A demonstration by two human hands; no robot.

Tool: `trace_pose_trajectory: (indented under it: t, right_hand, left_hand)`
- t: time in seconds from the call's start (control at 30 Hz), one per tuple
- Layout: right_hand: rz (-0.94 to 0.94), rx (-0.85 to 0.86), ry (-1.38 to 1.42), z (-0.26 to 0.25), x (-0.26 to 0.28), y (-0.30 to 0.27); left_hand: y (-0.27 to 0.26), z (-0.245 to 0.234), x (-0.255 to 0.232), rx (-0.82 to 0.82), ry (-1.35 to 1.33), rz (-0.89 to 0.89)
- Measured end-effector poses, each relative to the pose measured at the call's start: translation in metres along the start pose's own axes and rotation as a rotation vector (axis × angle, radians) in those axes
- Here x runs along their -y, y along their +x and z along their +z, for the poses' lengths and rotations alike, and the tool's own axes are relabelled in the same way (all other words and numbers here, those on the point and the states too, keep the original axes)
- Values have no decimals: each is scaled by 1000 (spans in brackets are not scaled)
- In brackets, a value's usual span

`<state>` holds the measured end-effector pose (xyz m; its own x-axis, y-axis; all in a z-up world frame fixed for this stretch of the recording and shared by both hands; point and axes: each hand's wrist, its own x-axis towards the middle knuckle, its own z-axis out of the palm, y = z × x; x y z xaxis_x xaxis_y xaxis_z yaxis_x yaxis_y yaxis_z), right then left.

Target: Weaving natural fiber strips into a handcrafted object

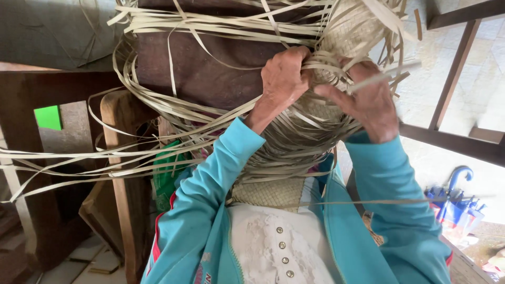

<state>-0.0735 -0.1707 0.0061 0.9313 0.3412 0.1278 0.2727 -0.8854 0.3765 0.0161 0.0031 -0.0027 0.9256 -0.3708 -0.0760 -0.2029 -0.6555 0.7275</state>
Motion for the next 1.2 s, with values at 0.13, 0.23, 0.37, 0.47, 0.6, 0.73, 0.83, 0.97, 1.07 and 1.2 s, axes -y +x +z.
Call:
trace_pose_trajectory:
  t: [0.13, 0.23, 0.37, 0.47, 0.6, 0.73, 0.83, 0.97, 1.07, 1.2]
  right_hand:
    - [150, -19, 459, -106, 6, 14]
    - [112, -92, 491, -140, 15, 13]
    - [4, -212, 897, -124, 31, 32]
    - [-27, -177, 691, -90, 36, 46]
    - [33, -203, 172, -70, 41, 47]
    - [60, -204, -94, -58, 46, 44]
    - [88, -191, -128, -49, 46, 40]
    - [-22, -153, -207, -53, 50, 37]
    - [-53, -83, -277, -50, 53, 32]
    - [-64, -69, -236, -39, 56, 26]
  left_hand:
    - [-3, -3, -8, -45, -1, -23]
    - [0, 2, -6, -57, 22, -44]
    - [3, 3, 0, -1, 41, -67]
    - [5, -8, 0, 29, 37, -47]
    - [9, -17, -5, 76, 23, -36]
    - [9, -9, 2, 40, 91, 37]
    - [12, -4, 9, 9, 130, 135]
    - [21, 2, 22, -94, 160, 301]
    - [26, 6, 30, -164, 228, 355]
    - [30, 12, 38, -223, 275, 430]
